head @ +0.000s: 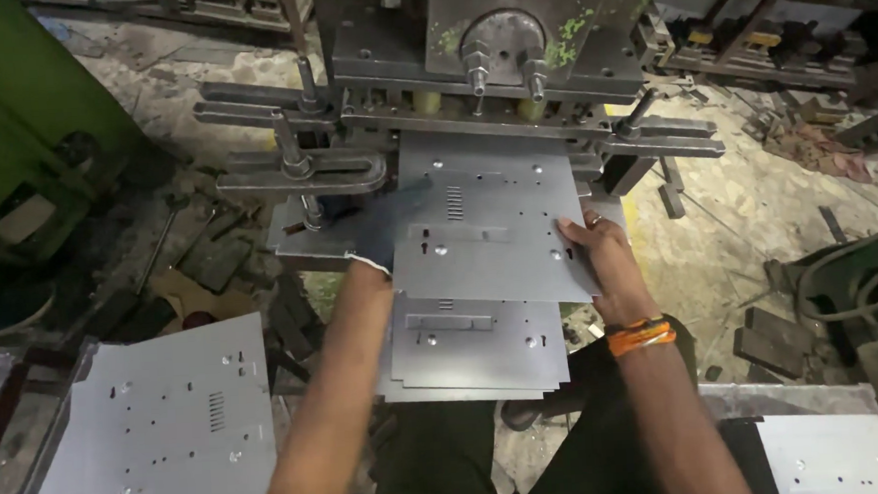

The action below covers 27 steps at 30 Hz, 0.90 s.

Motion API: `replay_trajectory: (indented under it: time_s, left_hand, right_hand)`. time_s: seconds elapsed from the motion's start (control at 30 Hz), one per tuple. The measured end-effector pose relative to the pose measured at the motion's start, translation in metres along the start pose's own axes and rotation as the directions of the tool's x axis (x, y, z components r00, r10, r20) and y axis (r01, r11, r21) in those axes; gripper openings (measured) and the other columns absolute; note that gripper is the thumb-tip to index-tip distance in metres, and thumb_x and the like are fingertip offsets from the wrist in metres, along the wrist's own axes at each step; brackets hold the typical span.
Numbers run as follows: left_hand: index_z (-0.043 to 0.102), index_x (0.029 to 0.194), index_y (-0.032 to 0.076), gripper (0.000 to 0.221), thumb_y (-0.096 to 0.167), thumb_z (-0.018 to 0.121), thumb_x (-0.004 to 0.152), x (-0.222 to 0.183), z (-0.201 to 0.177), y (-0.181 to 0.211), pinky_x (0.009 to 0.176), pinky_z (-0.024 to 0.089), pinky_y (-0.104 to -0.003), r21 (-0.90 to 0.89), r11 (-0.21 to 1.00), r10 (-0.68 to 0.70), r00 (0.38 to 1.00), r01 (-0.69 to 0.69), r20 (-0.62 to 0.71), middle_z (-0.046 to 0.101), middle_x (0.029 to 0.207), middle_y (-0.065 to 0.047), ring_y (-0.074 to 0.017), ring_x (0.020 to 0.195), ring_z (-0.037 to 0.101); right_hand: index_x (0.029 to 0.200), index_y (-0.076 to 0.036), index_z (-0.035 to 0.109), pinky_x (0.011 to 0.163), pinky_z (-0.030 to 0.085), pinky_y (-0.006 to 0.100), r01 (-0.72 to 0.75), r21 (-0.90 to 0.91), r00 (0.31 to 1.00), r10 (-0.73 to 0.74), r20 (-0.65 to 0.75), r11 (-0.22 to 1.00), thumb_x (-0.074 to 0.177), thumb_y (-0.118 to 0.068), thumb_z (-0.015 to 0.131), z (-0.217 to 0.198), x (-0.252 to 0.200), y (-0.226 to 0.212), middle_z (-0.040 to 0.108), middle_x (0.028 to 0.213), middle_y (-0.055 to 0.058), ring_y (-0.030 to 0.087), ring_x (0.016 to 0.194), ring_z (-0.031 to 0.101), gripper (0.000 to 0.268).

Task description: Sorting and stacking manufactured metal plates from a machine output into organized piles.

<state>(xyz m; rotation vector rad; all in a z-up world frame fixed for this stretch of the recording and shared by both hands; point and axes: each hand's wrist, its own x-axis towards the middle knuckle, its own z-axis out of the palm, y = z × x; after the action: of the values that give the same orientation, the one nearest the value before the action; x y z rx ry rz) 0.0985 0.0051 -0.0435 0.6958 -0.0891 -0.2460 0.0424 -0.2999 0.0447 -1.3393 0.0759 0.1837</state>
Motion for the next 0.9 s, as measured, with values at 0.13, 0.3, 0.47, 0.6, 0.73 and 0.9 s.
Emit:
replay_trajectory:
  time_s: [0.13,0.3,0.47,0.6,0.73,0.9]
  left_hand:
    - [0.063,0.138,-0.001,0.044,0.019,0.061,0.098,0.032,-0.054,-0.018,0.101,0.052,-0.031,0.298,0.950,0.100,0.995,-0.095,0.000,0.068,0.133,-0.011,-0.0182,0.119,0.066]
    - [0.065,0.137,0.001,0.045,0.024,0.065,0.098,0.072,-0.128,-0.029,0.105,0.049,-0.028,0.488,0.859,0.175,0.985,-0.156,0.007,0.067,0.136,-0.006,-0.0137,0.121,0.064]
    - [0.067,0.128,0.002,0.036,0.023,0.066,0.100,0.004,-0.032,0.008,0.098,0.051,-0.029,0.327,0.922,0.230,0.973,-0.208,-0.029,0.068,0.125,-0.007,-0.0157,0.112,0.065]
    - [0.069,0.120,0.003,0.027,0.022,0.067,0.101,-0.028,-0.020,0.002,0.090,0.053,-0.031,0.156,0.952,0.276,0.959,-0.263,-0.066,0.069,0.114,-0.007,-0.0177,0.103,0.065]
    - [0.071,0.111,0.003,0.020,0.021,0.068,0.103,-0.064,-0.023,-0.010,0.082,0.054,-0.033,-0.015,0.948,0.313,0.943,-0.317,-0.116,0.070,0.103,-0.008,-0.0197,0.094,0.066]
    - [0.071,0.099,0.012,0.014,0.023,0.065,0.094,-0.110,0.006,-0.004,0.074,0.055,-0.032,-0.212,0.944,0.162,0.915,-0.253,-0.369,0.072,0.093,-0.003,-0.0185,0.086,0.067]
  right_hand:
    - [0.132,0.006,0.058,0.083,0.053,0.027,0.056,0.002,0.997,-0.056,-0.045,0.998,0.090,-0.010,0.068,0.015,-0.004,-0.005,0.071,0.114,0.007,0.014,0.094,0.068,0.046]
    - [0.127,0.005,0.063,0.080,0.054,0.030,-0.006,-0.061,0.998,0.002,-0.063,0.998,0.090,-0.015,0.067,0.028,-0.006,-0.007,0.071,0.107,0.010,0.017,0.089,0.067,0.042]
    - [0.128,0.005,0.062,0.084,0.052,0.028,0.071,-0.113,0.996,-0.077,-0.054,0.991,0.091,-0.015,0.068,0.025,-0.002,-0.002,0.070,0.112,0.007,0.013,0.094,0.066,0.043]
    - [0.128,0.004,0.062,0.081,0.053,0.030,0.021,-0.114,0.995,-0.031,-0.091,0.993,0.090,-0.016,0.069,0.025,-0.002,-0.002,0.070,0.108,0.008,0.016,0.091,0.066,0.043]
    - [0.127,0.003,0.063,0.081,0.054,0.027,0.057,-0.107,0.997,-0.061,-0.037,0.993,0.089,-0.016,0.069,0.019,0.001,0.003,0.072,0.108,0.006,0.014,0.091,0.067,0.042]
    - [0.118,-0.001,0.068,0.072,0.053,0.028,0.014,-0.154,0.996,-0.027,-0.086,0.988,0.090,-0.017,0.069,0.025,-0.004,-0.002,0.071,0.100,0.005,0.013,0.081,0.065,0.033]
